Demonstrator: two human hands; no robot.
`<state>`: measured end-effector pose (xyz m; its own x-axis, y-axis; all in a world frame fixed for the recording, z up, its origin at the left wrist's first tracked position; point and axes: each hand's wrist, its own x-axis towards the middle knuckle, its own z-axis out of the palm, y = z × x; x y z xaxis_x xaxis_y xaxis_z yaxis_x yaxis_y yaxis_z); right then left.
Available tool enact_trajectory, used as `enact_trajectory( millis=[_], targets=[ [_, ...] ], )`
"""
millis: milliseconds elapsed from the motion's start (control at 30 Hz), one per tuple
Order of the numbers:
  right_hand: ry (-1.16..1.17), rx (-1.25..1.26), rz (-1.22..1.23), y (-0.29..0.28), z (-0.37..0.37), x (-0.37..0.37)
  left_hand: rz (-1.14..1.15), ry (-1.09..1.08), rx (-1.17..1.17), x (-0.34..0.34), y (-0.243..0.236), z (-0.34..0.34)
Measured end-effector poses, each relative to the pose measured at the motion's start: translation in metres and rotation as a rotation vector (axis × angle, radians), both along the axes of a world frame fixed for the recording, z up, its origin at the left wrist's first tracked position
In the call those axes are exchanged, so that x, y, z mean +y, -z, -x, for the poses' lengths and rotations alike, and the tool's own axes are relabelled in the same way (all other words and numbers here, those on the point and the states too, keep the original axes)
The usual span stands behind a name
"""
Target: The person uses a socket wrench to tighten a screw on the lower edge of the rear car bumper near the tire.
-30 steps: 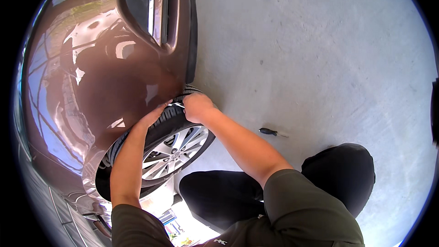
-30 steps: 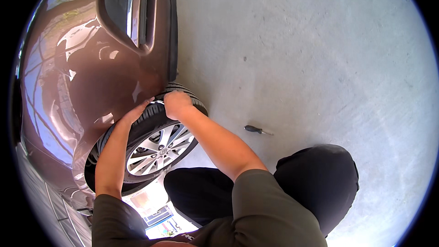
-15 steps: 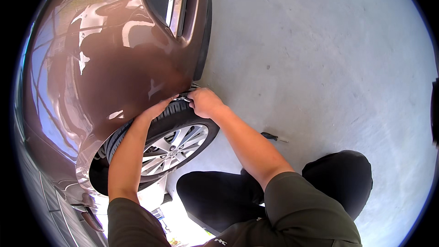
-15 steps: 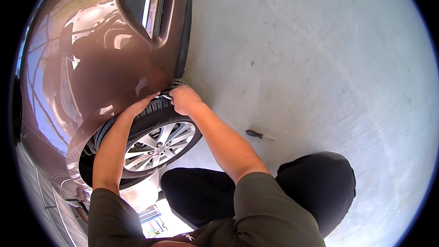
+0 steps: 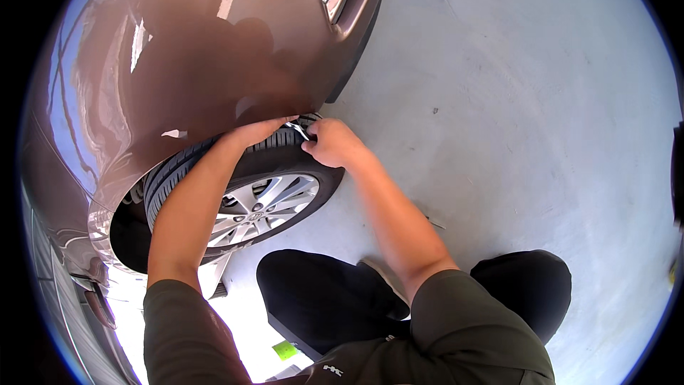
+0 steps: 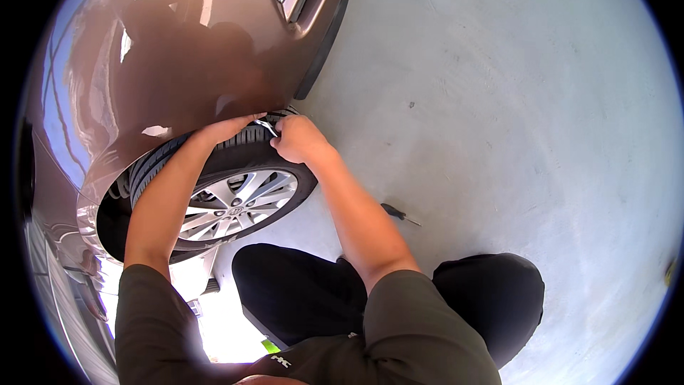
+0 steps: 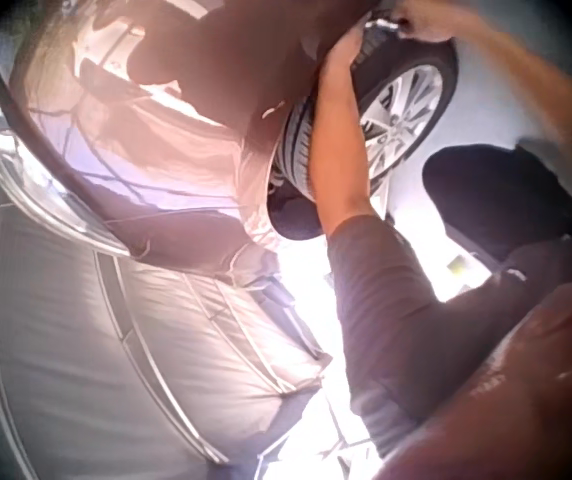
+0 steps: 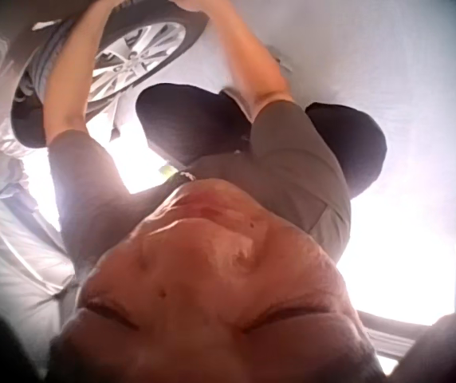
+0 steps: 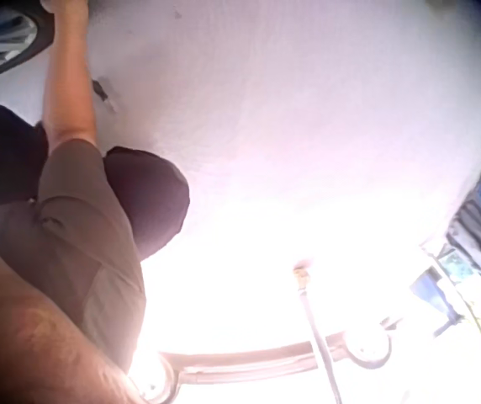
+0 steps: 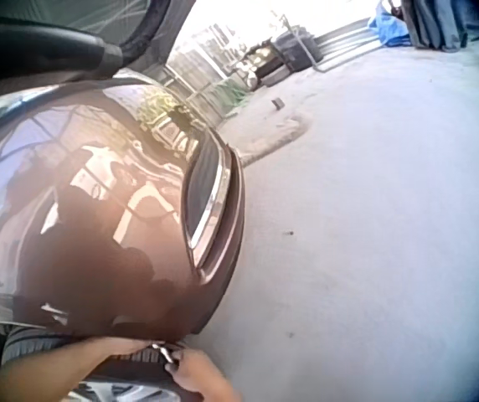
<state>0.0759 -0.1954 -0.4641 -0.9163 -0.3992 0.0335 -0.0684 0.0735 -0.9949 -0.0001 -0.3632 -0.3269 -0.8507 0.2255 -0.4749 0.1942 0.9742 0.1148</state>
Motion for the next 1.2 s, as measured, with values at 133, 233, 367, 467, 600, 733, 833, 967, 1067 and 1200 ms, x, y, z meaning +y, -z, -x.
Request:
enact_trajectory(
  millis=[133, 233, 367, 467, 600, 733, 833, 967, 1067, 1200],
  targets=[
    [0.047, 0.004, 0.048, 0.018, 0.001, -0.014, 0.243, -0.018, -0.115, 0.014, -0.016, -0.002],
    [0.053, 0.09, 0.003, 0.033, 0.006, -0.022, 0.238, 0.049, -0.045, 0.003, -0.019, 0.002],
    [0.129, 0.168, 0.073, 0.048, 0.008, -0.033, 0.294, 0.527, 0.22, -0.021, -0.01, 0.01],
    [0.233, 0.166, 0.114, 0.04, 0.004, -0.037, 0.252, 0.651, 0.417, -0.031, -0.002, 0.013],
    [0.028, -0.231, 0.143, 0.006, -0.004, -0.025, 0.084, 0.573, 0.191, -0.029, 0.001, 0.019],
    [-0.205, -0.355, 0.432, -0.008, -0.005, -0.015, 0.034, 0.459, 0.162, -0.023, 0.01, 0.026],
    [0.041, -0.147, -0.018, -0.004, -0.006, -0.025, -0.078, 0.665, 0.253, -0.021, 0.017, 0.031],
    [0.292, 0.096, -0.017, -0.006, -0.008, -0.033, 0.058, 0.551, 0.058, -0.015, 0.021, 0.039],
    [-0.108, -0.271, 0.116, -0.012, -0.008, -0.019, 0.212, 0.593, -0.037, -0.012, 0.022, 0.042],
    [0.004, -0.224, 0.055, -0.008, -0.004, -0.023, 0.145, 0.651, 0.095, -0.021, 0.03, 0.043]
  ],
)
